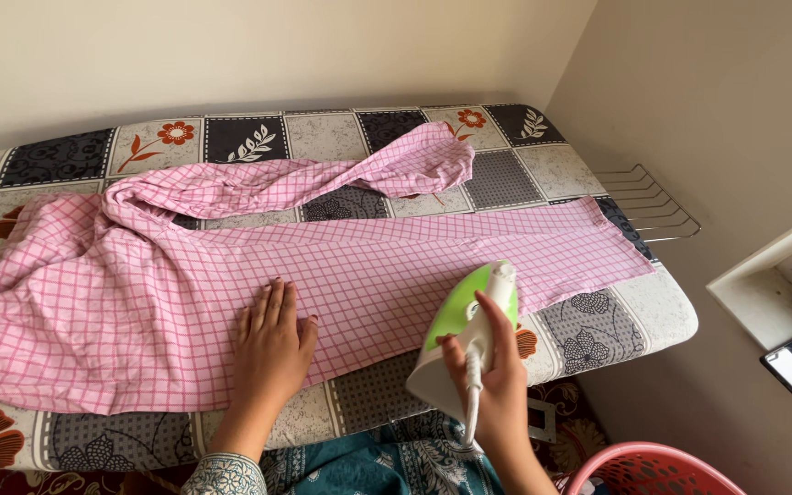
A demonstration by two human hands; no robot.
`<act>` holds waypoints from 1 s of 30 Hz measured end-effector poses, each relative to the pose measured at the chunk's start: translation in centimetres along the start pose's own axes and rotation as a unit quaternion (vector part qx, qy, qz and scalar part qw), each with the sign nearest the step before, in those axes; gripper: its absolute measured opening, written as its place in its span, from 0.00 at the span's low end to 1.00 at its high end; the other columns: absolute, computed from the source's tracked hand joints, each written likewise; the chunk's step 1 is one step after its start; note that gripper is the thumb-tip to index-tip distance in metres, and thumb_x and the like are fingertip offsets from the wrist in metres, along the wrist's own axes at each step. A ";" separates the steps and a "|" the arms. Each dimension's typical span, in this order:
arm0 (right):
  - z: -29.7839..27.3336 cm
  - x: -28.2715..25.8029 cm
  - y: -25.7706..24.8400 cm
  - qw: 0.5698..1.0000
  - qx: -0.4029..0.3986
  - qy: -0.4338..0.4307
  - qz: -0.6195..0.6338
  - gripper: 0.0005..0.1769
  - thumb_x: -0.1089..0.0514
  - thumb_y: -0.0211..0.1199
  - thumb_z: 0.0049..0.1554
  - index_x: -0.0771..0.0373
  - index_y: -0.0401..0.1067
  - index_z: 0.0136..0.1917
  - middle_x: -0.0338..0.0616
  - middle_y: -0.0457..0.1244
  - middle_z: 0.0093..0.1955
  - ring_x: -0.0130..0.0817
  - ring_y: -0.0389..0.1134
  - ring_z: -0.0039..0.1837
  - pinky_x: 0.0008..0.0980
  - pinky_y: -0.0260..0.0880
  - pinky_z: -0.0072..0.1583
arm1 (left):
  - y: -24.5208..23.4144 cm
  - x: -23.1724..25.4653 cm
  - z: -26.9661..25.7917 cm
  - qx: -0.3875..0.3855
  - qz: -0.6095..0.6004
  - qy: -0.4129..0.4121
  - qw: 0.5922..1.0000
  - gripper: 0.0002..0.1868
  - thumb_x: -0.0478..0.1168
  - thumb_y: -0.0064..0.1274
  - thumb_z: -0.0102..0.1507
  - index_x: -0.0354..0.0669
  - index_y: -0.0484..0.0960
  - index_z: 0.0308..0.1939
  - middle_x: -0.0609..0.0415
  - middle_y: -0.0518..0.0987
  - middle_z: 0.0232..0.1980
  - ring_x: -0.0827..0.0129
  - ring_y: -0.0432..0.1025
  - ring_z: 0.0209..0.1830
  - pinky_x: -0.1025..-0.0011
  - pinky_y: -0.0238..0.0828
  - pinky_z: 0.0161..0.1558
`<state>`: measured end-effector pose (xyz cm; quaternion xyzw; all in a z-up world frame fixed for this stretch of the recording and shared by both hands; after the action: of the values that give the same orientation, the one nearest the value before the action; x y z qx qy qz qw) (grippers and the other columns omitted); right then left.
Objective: The person irons a pink checkered shirt on an ironing board, smoothing out the fabric with one hand while moving the iron across the shirt surface with the other.
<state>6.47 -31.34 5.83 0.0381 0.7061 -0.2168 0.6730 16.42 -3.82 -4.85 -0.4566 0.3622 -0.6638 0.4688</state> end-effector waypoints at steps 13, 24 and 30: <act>-4.7 -0.7 6.7 0.977 -0.183 -0.096 0.053 0.40 0.37 0.66 0.51 0.46 0.61 0.74 0.49 0.77 0.50 0.36 0.81 0.49 0.39 0.85 0.52 | -3.6 0.7 -0.4 0.007 -0.140 -0.008 0.990 0.31 0.49 0.34 0.71 0.43 0.58 0.77 0.47 0.60 0.79 0.55 0.50 0.81 0.57 0.41 0.77; -6.4 -2.0 9.9 0.956 -0.261 -0.128 -0.045 0.39 0.38 0.66 0.52 0.43 0.63 0.75 0.44 0.71 0.53 0.35 0.64 0.55 0.40 0.65 0.59 | -5.0 -1.6 -0.8 0.132 -0.389 -0.093 0.907 0.25 0.40 0.33 0.71 0.37 0.69 0.71 0.42 0.70 0.73 0.55 0.63 0.74 0.62 0.57 0.72; -3.1 -0.9 8.8 0.971 -0.201 -0.129 -0.022 0.37 0.48 0.68 0.54 0.45 0.61 0.74 0.49 0.75 0.53 0.34 0.78 0.47 0.35 0.84 0.48 | -5.0 -1.6 -0.6 0.123 -0.384 -0.105 0.909 0.26 0.40 0.31 0.70 0.35 0.69 0.71 0.43 0.70 0.73 0.56 0.62 0.75 0.63 0.57 0.72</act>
<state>6.68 -22.09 4.42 -0.1421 0.6431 -0.0885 0.7472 14.62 -0.77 -0.96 -0.5664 0.0229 -0.7800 0.2652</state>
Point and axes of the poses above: each hand's wrist, its own z-axis towards the middle knuckle, its own y-axis out of the palm, x = y × z, the point moved 5 cm from there along z, towards the middle knuckle
